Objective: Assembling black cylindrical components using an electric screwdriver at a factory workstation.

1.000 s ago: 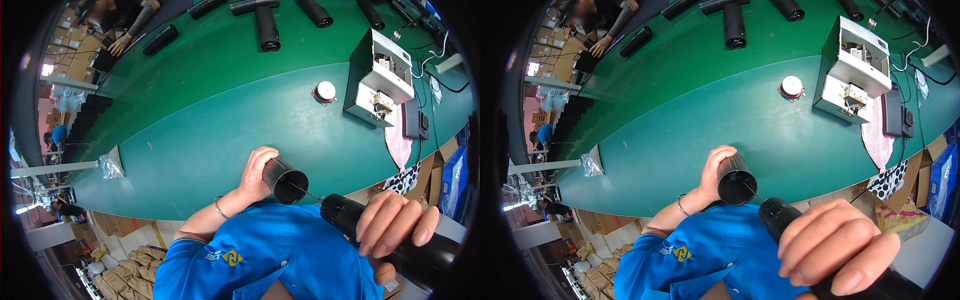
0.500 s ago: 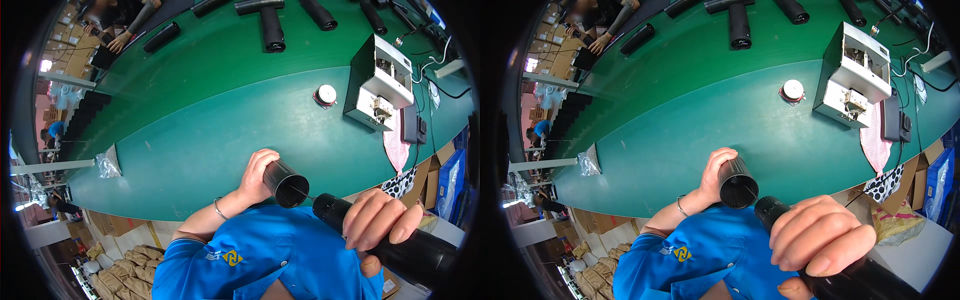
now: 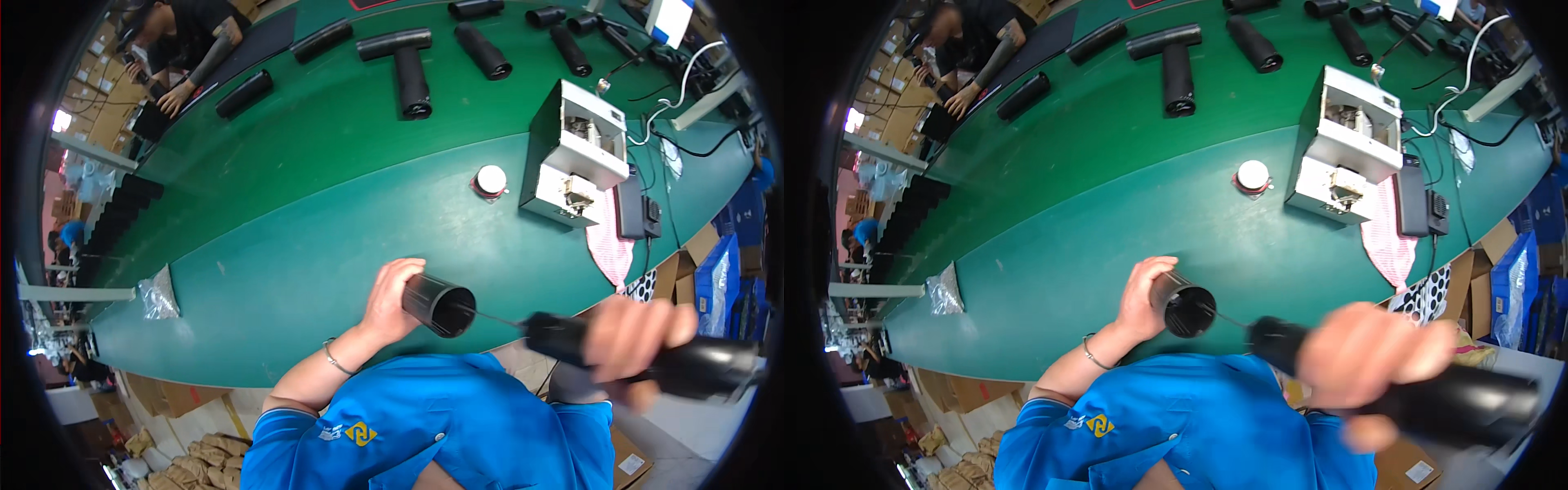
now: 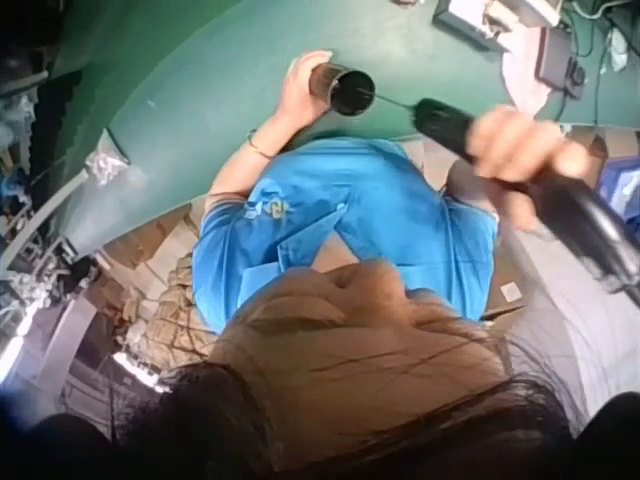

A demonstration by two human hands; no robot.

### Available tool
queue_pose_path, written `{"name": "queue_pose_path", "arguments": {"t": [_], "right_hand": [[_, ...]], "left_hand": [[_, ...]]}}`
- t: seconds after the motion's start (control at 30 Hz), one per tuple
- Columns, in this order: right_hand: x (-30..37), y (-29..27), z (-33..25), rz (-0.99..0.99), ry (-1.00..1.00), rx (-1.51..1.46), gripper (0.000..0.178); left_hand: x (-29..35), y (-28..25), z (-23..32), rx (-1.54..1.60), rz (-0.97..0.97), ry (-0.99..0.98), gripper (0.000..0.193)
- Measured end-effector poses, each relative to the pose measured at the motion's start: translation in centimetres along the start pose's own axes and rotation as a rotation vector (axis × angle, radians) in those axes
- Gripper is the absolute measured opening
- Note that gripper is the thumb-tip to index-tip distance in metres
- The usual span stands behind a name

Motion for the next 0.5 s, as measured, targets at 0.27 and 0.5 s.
{"name": "queue_pose_path", "arguments": {"t": [0.27, 0.5], "right_hand": [[-2.9, -10.1, -11.6, 0.294, -0.323, 0.573, 0.037], [-4.9, -12.4, -8.3, 0.343, -0.216, 0.679, 0.034]], "left_hand": [[-1.9, -1.5, -1.5, -0.009, -0.057, -0.241, 0.060], [-0.8, -0.2, -2.1, -0.004, -0.188, -0.215, 0.069]]}}
Point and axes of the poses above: each hand's wrist, its own x-axis away from the middle knuckle, its own y-axis out of the palm, z = x × y, the point moved 9 cm from there along -x, towards the middle knuckle, and after that the axes turned 2 degrees about -x, right-handed, at the moved point
